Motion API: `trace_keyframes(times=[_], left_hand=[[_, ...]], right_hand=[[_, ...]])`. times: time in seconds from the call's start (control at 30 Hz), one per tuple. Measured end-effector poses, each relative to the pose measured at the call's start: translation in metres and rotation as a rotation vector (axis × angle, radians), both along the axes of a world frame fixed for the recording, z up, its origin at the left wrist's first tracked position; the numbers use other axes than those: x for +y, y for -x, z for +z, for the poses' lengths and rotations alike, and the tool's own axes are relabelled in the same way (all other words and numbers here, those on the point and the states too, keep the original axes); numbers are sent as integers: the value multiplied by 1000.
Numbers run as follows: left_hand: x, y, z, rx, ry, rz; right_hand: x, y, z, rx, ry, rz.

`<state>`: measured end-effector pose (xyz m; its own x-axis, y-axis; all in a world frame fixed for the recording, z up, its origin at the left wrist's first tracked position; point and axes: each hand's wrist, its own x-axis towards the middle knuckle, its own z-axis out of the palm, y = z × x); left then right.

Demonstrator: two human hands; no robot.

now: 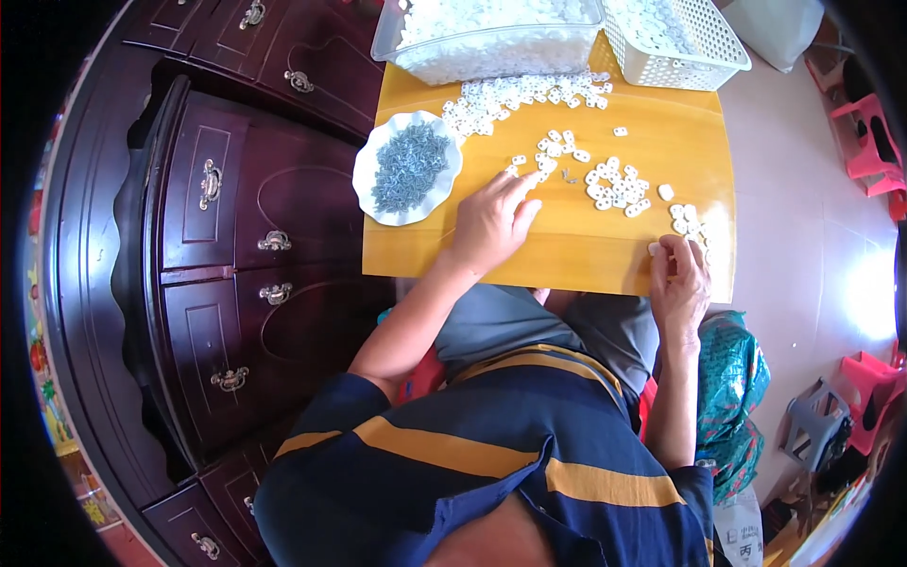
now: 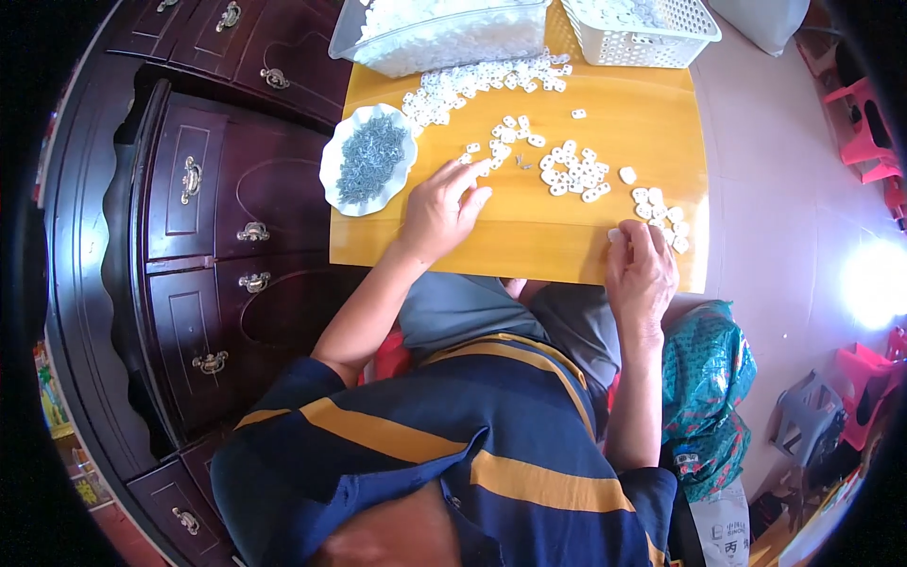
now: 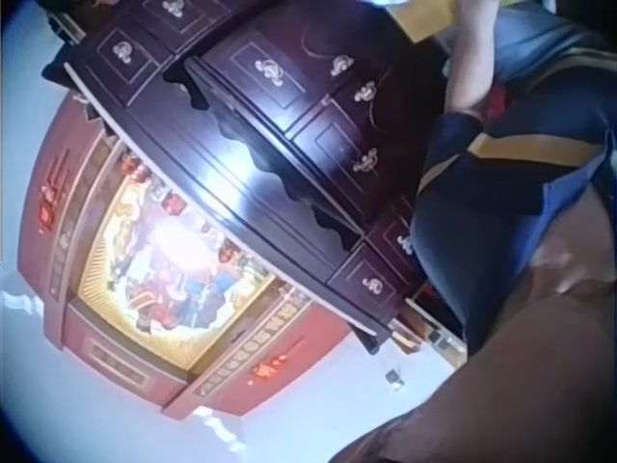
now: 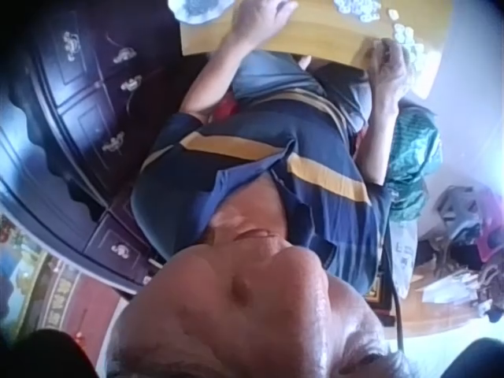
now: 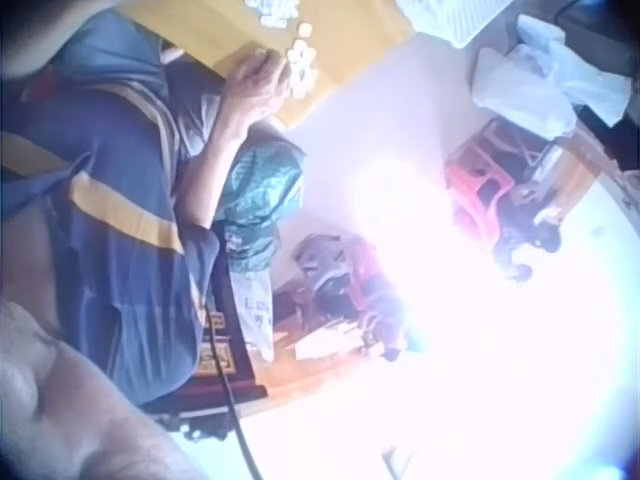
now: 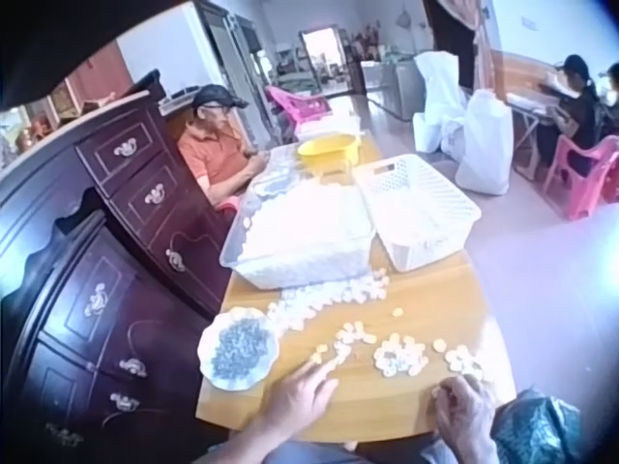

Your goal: Assembling small white plastic components by hand on a table.

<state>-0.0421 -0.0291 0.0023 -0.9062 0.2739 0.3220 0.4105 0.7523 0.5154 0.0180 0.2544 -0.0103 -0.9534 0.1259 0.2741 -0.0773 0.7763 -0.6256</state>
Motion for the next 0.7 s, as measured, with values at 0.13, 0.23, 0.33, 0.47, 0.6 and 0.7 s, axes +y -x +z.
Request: trace_keyframes(times=[0.13,0.23,0.33,0.47,0.6,0.7], left_hand=[[7,5,-3,-16,93,32],[9,6,-9,-6,170,42],[5,4,-15,25,169,40],[3,-5,-18,76,88,-36],[5,-17,-17,70,8,-9],[7,-22,-13,79,-35,19]], right_hand=[[3,1,-3,12,-45,-81],[0,3,2,20,22,-115],[-7,7,8,22,56,-73],[-26,19,14,26,92,31],[-48,36,19,-12,119,136],[-58,48,11,3,59,190]])
